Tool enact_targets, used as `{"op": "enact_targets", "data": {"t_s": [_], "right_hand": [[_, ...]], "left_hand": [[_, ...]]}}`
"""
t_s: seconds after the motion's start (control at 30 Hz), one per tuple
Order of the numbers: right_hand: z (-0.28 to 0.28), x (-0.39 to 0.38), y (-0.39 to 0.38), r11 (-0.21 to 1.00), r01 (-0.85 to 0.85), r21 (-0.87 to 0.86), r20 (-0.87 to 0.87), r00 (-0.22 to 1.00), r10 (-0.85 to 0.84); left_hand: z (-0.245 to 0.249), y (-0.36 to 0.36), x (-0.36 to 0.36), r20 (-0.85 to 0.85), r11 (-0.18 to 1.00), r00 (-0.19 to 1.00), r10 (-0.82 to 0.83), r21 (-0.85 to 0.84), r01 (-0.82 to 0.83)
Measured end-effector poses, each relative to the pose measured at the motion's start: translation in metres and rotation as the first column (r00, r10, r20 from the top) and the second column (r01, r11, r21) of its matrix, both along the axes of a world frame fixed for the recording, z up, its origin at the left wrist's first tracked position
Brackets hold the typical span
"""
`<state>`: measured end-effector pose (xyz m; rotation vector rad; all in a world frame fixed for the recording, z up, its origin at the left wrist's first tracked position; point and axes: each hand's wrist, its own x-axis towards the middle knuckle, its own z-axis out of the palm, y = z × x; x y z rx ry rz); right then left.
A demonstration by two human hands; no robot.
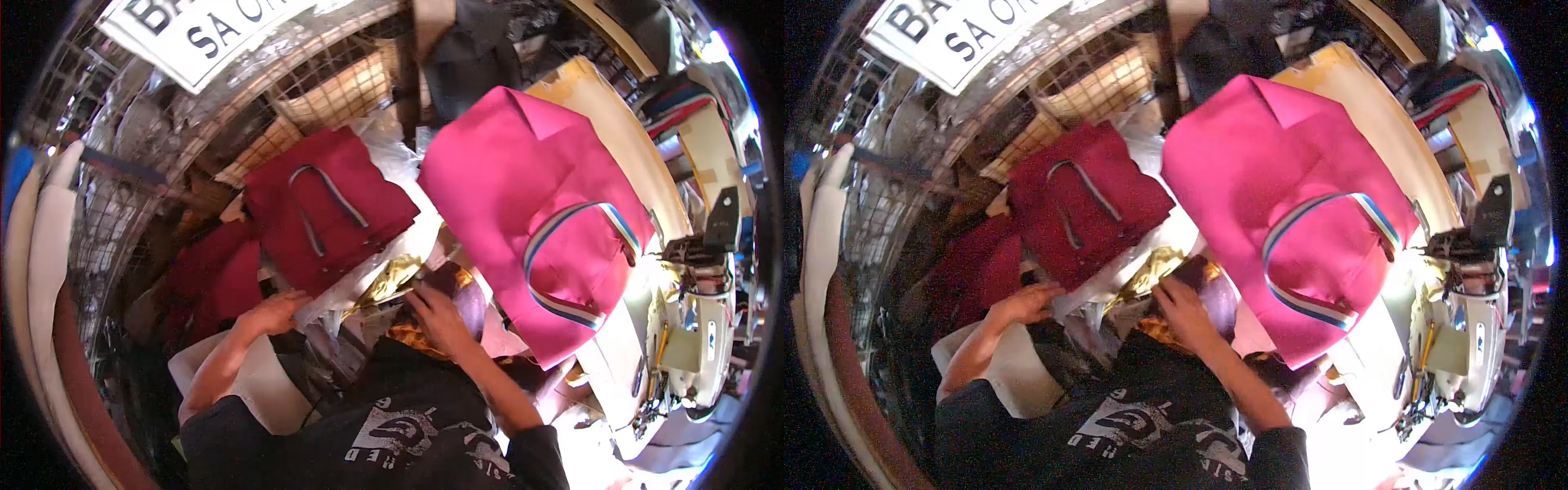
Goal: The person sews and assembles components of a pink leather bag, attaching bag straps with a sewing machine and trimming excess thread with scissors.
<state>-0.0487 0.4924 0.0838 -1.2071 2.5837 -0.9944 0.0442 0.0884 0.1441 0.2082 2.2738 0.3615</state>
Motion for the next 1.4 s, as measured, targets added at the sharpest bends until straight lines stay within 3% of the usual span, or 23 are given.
{"op": "enact_targets", "data": {"t_s": [0.07, 0.17, 0.2, 0.3, 0.37, 0.43, 0.5, 0.67, 0.73, 0.77, 0.87, 0.97, 1.17, 1.2, 1.3, 1.37, 1.4], "right_hand": [[0.043, 0.023, 0.050, 0.990, 0.036, -0.139, -0.017, 0.999, -0.038], [0.074, 0.070, 0.117, 0.941, 0.334, -0.061, 0.159, 0.934, -0.321], [0.079, 0.084, 0.134, 0.885, 0.456, -0.092, 0.209, 0.878, -0.430], [0.082, 0.129, 0.182, 0.753, 0.657, -0.031, 0.207, 0.741, -0.639], [0.104, 0.136, 0.188, 0.561, 0.822, -0.098, 0.289, 0.563, -0.774], [0.119, 0.134, 0.193, 0.467, 0.877, -0.113, 0.295, 0.478, -0.827], [0.116, 0.128, 0.194, 0.428, 0.886, -0.176, 0.217, 0.459, -0.861], [0.110, 0.121, 0.200, 0.441, 0.858, -0.262, 0.061, 0.471, -0.880], [0.115, 0.116, 0.208, 0.453, 0.842, -0.292, -0.128, 0.435, -0.891], [0.120, 0.110, 0.213, 0.465, 0.832, -0.302, -0.222, 0.412, -0.884], [0.141, 0.084, 0.233, 0.618, 0.768, -0.168, -0.431, 0.506, -0.747], [0.146, 0.051, 0.241, 0.715, 0.684, -0.141, -0.413, 0.616, -0.671], [0.137, 0.029, 0.242, 0.831, 0.555, -0.042, -0.626, 0.634, -0.455], [0.133, 0.030, 0.240, 0.832, 0.553, -0.041, -0.636, 0.628, -0.449], [0.125, 0.035, 0.234, 0.819, 0.571, -0.051, -0.654, 0.601, -0.460], [0.123, 0.037, 0.232, 0.817, 0.574, -0.061, -0.626, 0.616, -0.479], [0.121, 0.039, 0.230, 0.807, 0.587, -0.058, -0.623, 0.610, -0.489]], "left_hand": [[-0.007, 0.025, -0.022, -0.040, 0.988, 0.999, -0.023, 0.154, 0.029], [0.032, 0.111, -0.080, -0.228, 0.964, 0.959, -0.169, 0.167, 0.209], [0.035, 0.138, -0.096, -0.413, 0.910, 0.889, -0.200, 0.258, 0.325], [0.086, 0.238, -0.131, -0.589, 0.696, 0.790, -0.172, 0.495, 0.521], [0.112, 0.289, -0.141, -0.697, 0.547, 0.688, -0.203, 0.502, 0.670], [0.124, 0.326, -0.142, -0.766, 0.455, 0.577, -0.283, 0.422, 0.784], [0.118, 0.354, -0.138, -0.770, 0.395, 0.554, -0.316, 0.424, 0.815], [0.068, 0.393, -0.107, -0.947, 0.511, 0.180, -0.265, 0.020, 0.859], [0.042, 0.403, -0.097, -0.981, 0.571, 0.042, -0.188, -0.074, 0.817], [0.032, 0.405, -0.095, -0.986, 0.596, 0.032, -0.164, -0.073, 0.800], [0.033, 0.414, -0.093, -0.995, 0.631, 0.033, -0.096, -0.035, 0.775], [0.049, 0.421, -0.095, -0.997, 0.610, 0.034, -0.066, -0.013, 0.793], [0.082, 0.420, -0.098, -0.990, 0.513, 0.132, -0.043, 0.091, 0.853], [0.082, 0.420, -0.102, -0.994, 0.474, 0.097, -0.058, 0.058, 0.878], [0.123, 0.420, -0.106, -0.929, 0.383, 0.300, -0.218, 0.201, 0.902], [0.162, 0.430, -0.127, -0.907, 0.302, 0.382, -0.176, 0.320, 0.898], [0.168, 0.441, -0.144, -0.907, 0.324, 0.390, -0.162, 0.324, 0.889]]}}
